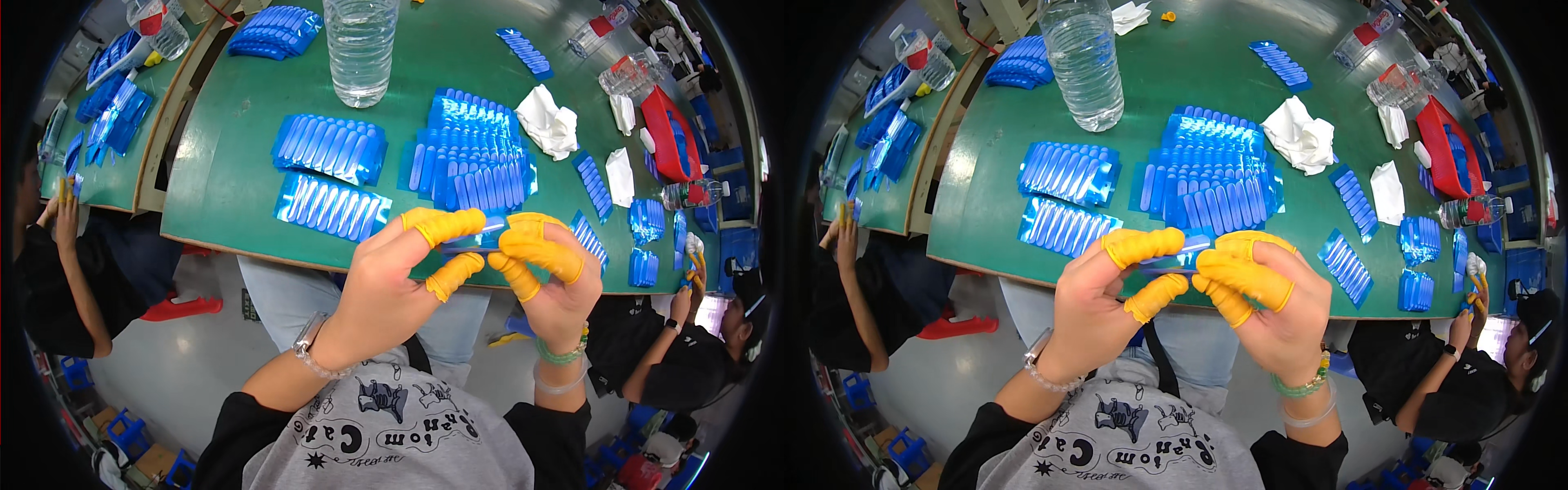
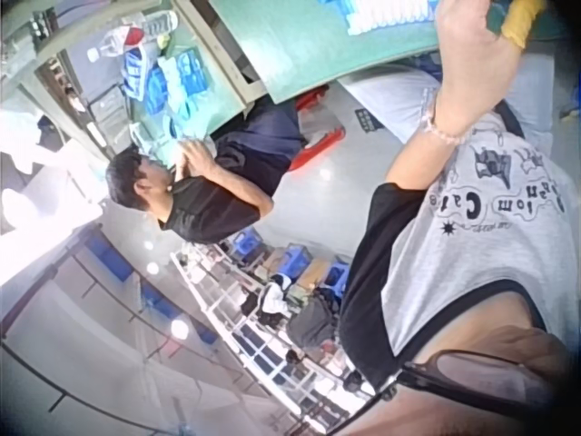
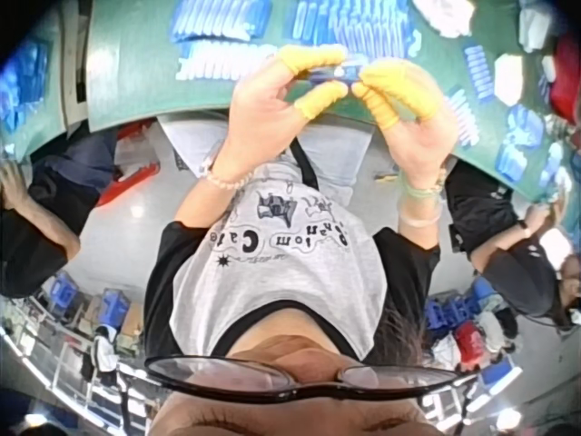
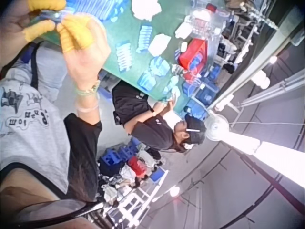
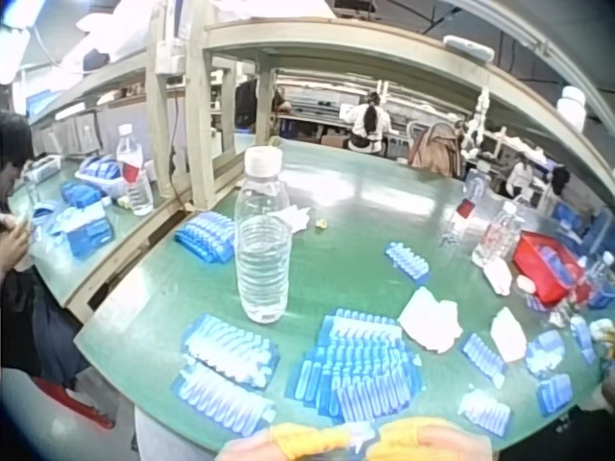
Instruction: The person separates strips from blue sheets by hand and places them on the table. The person then reaches up to an overhead shelf to grab yellow finger cots and fits them onto their fingers.
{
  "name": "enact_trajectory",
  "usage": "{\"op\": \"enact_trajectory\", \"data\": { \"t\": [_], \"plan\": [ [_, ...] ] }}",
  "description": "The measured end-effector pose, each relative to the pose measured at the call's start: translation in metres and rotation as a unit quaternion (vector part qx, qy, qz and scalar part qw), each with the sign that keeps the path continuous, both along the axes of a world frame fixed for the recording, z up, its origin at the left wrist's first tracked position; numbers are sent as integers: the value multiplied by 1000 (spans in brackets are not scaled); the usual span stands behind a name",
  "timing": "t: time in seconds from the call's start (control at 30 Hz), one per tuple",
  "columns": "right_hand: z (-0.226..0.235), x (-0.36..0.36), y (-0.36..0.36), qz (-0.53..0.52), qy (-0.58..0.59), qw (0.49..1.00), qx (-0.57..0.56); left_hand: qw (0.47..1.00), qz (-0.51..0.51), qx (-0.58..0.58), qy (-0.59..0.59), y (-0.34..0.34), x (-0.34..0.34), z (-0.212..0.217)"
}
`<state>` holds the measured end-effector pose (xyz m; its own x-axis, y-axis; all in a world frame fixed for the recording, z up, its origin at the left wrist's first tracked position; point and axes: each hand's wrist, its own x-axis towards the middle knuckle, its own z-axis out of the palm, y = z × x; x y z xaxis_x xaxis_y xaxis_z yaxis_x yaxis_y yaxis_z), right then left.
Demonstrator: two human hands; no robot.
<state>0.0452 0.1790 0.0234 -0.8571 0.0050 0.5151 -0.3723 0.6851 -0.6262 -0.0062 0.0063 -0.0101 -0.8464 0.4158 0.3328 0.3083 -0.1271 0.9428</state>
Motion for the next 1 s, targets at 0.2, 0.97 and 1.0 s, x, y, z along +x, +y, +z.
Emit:
{"op": "enact_trajectory", "data": {
  "t": [0.2,0.97,1.0],
  "plan": [
    [-2,5,-2,-10,-174,898,-405,996,-12,-88,19,-6,-3,6],
    [1,-9,10,17,-338,794,-505,982,-96,28,-162,-4,-5,9],
    [1,-9,10,19,-338,800,-495,982,-96,28,-162,-4,-5,9]
  ]
}}
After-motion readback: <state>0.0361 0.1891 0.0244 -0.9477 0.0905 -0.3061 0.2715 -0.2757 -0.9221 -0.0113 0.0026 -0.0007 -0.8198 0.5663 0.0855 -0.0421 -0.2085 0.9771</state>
